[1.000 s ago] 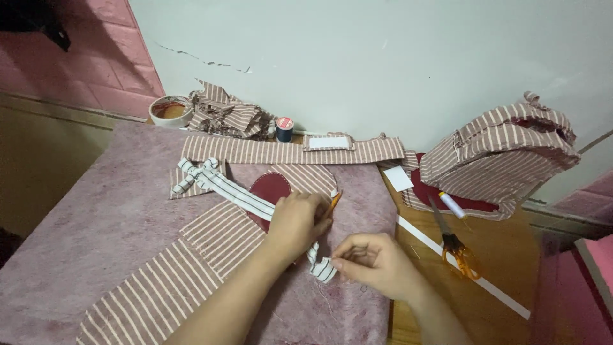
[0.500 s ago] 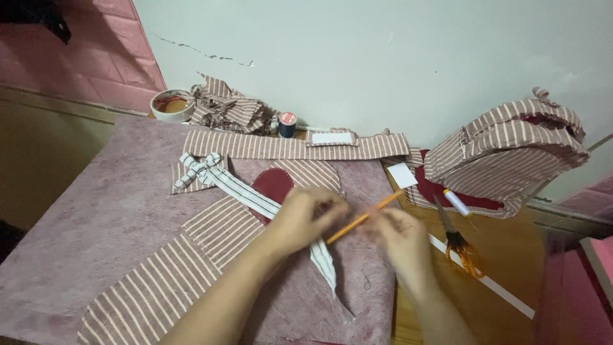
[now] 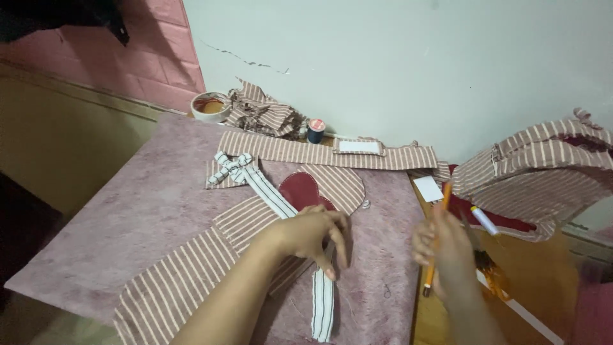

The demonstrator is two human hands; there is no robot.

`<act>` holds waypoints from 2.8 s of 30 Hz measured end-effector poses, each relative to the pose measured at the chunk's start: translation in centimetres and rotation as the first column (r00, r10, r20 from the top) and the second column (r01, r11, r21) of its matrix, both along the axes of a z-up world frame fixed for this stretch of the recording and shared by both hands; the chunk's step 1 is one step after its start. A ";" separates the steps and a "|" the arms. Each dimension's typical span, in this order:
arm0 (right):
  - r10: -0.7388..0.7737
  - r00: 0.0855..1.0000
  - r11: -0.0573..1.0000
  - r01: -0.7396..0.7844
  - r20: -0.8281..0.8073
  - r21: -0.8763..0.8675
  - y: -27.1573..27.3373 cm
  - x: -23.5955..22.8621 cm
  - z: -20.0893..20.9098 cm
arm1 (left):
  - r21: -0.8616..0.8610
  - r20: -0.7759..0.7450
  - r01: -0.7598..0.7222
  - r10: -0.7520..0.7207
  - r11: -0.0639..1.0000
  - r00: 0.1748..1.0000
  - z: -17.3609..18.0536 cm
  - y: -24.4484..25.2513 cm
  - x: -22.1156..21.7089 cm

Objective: Hand-sewing and assembling small fabric components to create a structure, using a needle, thread, scissors, and a pencil.

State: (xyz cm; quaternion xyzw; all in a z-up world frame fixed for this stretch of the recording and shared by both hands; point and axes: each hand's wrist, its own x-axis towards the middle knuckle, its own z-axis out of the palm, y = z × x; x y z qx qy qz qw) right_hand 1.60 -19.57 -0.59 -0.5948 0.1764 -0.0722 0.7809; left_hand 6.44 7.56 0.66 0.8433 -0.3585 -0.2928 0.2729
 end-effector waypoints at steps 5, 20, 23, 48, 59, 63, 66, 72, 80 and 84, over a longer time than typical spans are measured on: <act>0.235 0.966 0.952 -0.251 -0.106 -0.178 0.5 -0.3 -1.0 | 0.109 0.029 -0.079 0.076 0.991 0.997 1.0 -0.5 -0.2; 0.024 0.909 0.817 -0.258 -0.415 -0.517 5.3 -2.9 6.7 | -0.548 -0.071 -0.502 0.561 0.669 0.825 0.9 -1.2 0.0; 0.058 0.958 0.886 -0.180 -0.282 -0.427 4.7 -2.6 6.0 | -0.585 -0.048 -0.526 0.621 0.617 0.782 0.6 -0.9 0.5; 0.235 0.960 0.960 -0.205 0.150 -0.192 2.0 -1.4 -2.9 | -0.753 0.283 -0.150 0.522 0.640 0.805 -1.1 -5.3 -2.1; 0.265 0.961 0.958 -0.253 0.079 -0.134 1.7 -1.6 -0.8 | -0.785 -0.030 -0.380 0.582 0.489 0.813 -3.4 -6.7 -1.8; 0.218 0.976 0.953 -0.206 0.030 -0.220 1.8 -1.7 -0.6 | -0.741 -0.184 -0.495 0.571 0.455 0.800 -3.1 -6.5 -2.0; 0.206 0.978 0.920 -0.187 0.019 -0.345 2.6 -2.5 0.0 | -0.750 -0.224 -0.490 0.526 0.445 0.821 -3.6 -6.6 -1.8; 0.164 0.985 0.939 -0.138 0.057 -0.314 2.9 -2.4 0.6 | -0.729 -0.249 -0.517 0.531 0.448 0.810 -3.6 -6.7 -1.5; 0.092 0.996 0.767 -0.055 0.024 -0.640 3.2 -2.6 1.2 | -0.590 -0.456 -0.673 0.504 0.446 0.733 -2.0 -6.0 -2.1; 0.118 0.993 0.690 -0.097 -0.020 -0.717 3.5 -2.9 2.3 | -0.610 -0.429 -0.654 0.508 0.447 0.747 -2.7 -6.2 -1.8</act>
